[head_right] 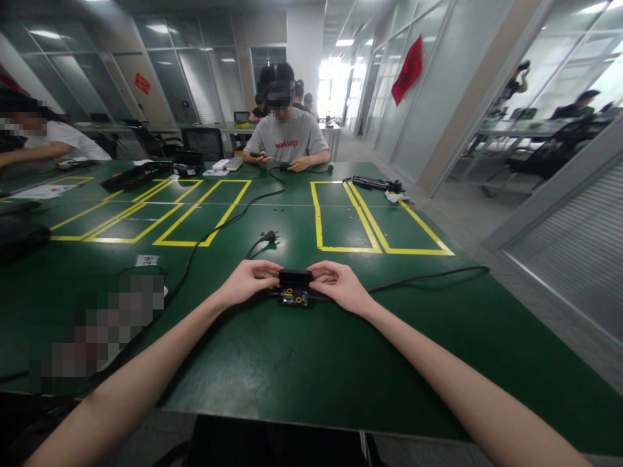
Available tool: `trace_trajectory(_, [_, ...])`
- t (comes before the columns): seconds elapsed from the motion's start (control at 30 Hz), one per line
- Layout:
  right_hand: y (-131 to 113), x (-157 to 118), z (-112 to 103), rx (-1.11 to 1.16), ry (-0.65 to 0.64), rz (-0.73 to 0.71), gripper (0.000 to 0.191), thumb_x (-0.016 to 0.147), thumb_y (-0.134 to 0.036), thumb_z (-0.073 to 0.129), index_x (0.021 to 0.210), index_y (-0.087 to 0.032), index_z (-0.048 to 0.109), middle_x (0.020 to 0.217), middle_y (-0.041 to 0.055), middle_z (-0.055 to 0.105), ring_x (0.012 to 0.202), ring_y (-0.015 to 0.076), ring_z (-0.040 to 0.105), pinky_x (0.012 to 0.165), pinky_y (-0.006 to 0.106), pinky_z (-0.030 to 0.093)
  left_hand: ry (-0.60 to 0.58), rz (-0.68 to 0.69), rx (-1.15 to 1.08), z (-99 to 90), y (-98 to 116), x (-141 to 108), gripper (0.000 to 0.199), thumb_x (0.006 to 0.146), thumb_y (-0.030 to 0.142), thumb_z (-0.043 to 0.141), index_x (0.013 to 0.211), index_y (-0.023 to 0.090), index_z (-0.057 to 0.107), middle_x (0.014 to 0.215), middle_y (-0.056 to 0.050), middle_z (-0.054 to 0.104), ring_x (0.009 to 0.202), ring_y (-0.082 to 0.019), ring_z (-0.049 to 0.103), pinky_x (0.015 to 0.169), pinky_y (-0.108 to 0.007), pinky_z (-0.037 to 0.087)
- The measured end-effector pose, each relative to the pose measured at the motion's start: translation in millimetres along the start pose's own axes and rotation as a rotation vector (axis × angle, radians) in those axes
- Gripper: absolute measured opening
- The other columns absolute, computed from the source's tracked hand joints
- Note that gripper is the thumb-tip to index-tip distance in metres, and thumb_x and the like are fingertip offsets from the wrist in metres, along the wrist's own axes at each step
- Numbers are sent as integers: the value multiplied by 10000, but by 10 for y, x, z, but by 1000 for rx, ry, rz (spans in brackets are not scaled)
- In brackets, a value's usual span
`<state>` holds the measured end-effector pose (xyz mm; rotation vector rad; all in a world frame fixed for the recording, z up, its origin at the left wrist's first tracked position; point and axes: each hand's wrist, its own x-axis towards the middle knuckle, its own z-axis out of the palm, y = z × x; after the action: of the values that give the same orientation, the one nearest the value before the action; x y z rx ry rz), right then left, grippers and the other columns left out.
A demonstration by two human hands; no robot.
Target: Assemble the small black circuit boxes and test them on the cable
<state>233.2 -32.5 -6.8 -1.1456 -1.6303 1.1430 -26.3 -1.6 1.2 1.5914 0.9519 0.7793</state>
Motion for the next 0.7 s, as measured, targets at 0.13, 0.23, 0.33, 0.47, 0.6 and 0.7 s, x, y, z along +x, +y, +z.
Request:
trace_trajectory(0.13, [3,-9,-11,-5,-33,8,387,722,-387,812,1026,-157,741,853,63,764,753,193,728,762,365,622,6,7,47,0,13,-11,273,762,104,735,1033,116,765,836,-44,795,751,-168,758,744,-270,617])
trace_trajectory(0.23, [18,-15,-20,-8,-45,15,380,725,-407,816,1004,-158,745,833,62,767,773,209,740,775,378,624,3,2,40,-4,15,-16,258,753,119,738,1010,116,764,790,-29,783,721,-156,745,744,-259,600])
trace_trajectory(0.33, [20,-20,-26,-5,-45,11,365,720,-406,823,984,-164,751,843,61,773,801,220,748,804,390,627,-7,-2,23,-13,7,-15,261,750,141,746,1009,119,763,778,-29,780,723,-162,743,748,-266,593])
trace_trajectory(0.47, [-10,-29,-33,7,-60,10,352,719,-394,832,977,-168,755,873,62,781,835,228,757,853,412,628,-14,-17,12,-25,-8,-6,249,737,157,758,984,118,764,766,-30,776,723,-166,741,746,-268,584])
trace_trajectory(0.6, [-37,-35,-37,-3,-77,4,341,726,-388,831,976,-168,756,890,65,786,854,231,761,880,429,625,-19,-29,-7,-29,-19,3,225,721,159,762,941,113,754,769,-31,769,731,-160,734,761,-273,578])
trace_trajectory(0.7, [-37,-35,-37,-6,-76,-3,333,727,-385,830,969,-168,753,894,66,788,855,232,762,885,436,622,-30,-21,-15,-33,-12,3,216,705,162,774,914,117,742,795,-36,769,749,-159,730,781,-286,581])
